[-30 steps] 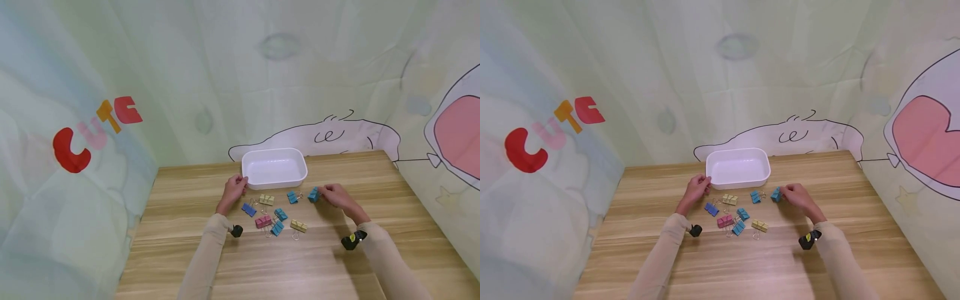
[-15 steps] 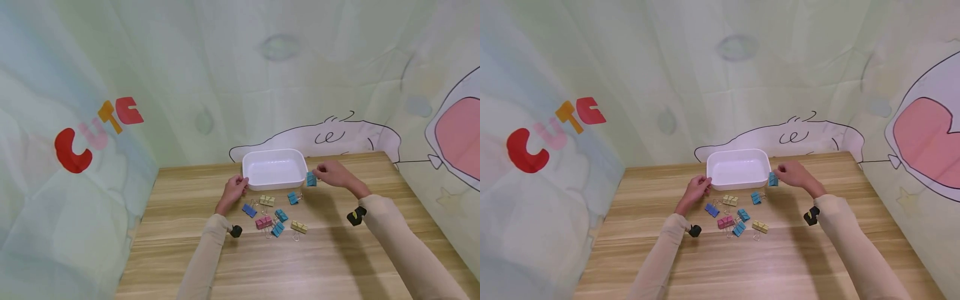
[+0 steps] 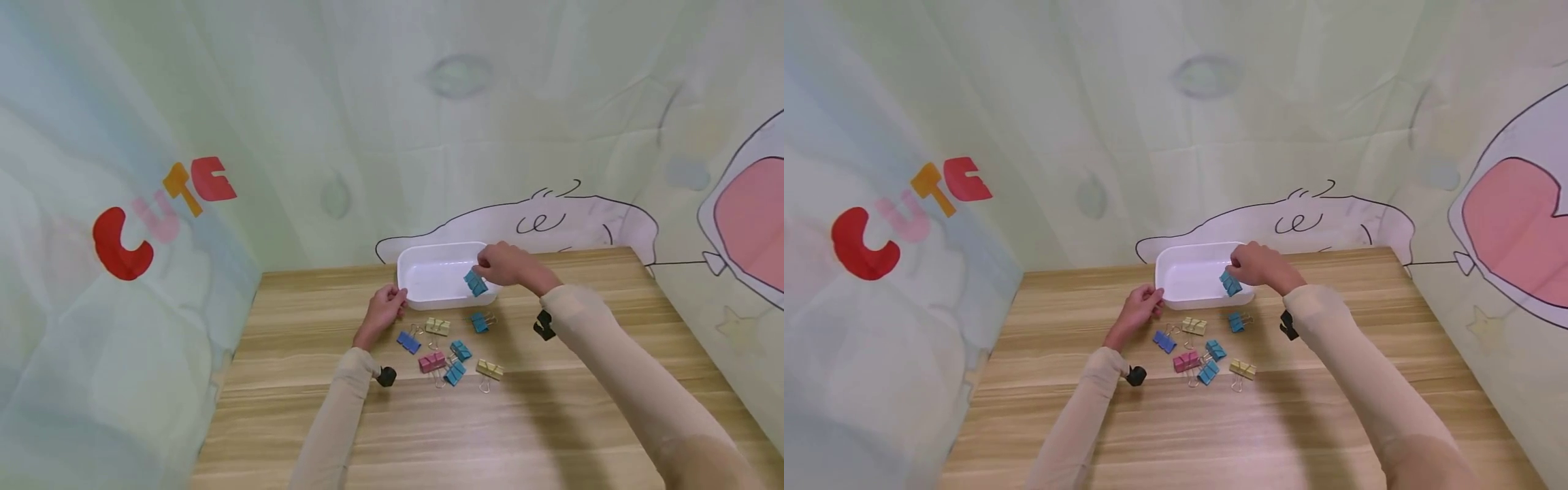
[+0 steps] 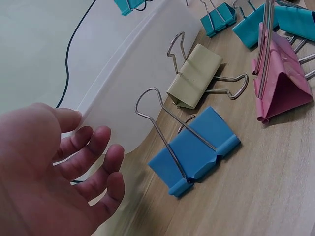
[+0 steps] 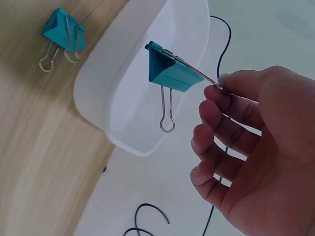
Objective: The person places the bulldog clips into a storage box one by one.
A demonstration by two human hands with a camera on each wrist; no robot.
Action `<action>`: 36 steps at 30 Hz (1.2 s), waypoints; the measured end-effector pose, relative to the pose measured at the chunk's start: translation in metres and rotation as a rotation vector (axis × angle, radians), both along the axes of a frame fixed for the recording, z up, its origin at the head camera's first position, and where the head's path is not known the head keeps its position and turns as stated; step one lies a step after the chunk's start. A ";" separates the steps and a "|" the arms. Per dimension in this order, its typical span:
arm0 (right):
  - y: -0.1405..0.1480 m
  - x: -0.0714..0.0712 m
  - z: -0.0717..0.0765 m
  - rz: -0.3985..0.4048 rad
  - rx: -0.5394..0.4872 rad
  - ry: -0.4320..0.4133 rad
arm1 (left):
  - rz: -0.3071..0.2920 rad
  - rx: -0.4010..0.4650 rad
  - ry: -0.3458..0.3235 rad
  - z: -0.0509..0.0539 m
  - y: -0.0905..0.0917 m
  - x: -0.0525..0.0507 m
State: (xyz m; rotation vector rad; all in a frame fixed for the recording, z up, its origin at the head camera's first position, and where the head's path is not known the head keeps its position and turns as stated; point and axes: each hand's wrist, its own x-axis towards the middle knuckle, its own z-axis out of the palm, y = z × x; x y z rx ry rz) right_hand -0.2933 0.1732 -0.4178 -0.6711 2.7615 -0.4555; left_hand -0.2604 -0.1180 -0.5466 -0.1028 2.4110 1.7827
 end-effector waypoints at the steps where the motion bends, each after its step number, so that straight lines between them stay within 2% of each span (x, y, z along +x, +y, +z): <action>1: -0.004 -0.002 0.002 0.006 0.022 0.007 | -0.001 0.002 -0.001 0.000 0.000 0.000; 8: -0.019 -0.009 0.018 -0.053 0.140 0.139 | -0.005 0.006 0.008 0.002 0.001 -0.002; 12: -0.021 -0.005 0.021 -0.068 0.152 0.114 | -0.007 0.006 0.003 0.002 0.002 -0.003; 17: -0.021 0.001 0.019 -0.045 0.136 0.082 | 0.007 -0.003 -0.006 0.001 0.000 -0.001; 23: -0.014 0.008 0.013 -0.043 0.103 0.073 | 0.003 -0.004 0.001 0.000 -0.002 0.000; 27: -0.009 0.018 0.006 -0.017 0.072 0.065 | -0.005 -0.008 -0.001 0.001 -0.002 0.000; 32: -0.004 0.036 -0.008 0.051 0.048 0.091 | -0.009 -0.024 0.001 0.001 -0.002 -0.001; 36: 0.000 0.056 -0.025 0.089 0.024 0.061 | -0.012 -0.026 0.005 0.000 0.000 0.000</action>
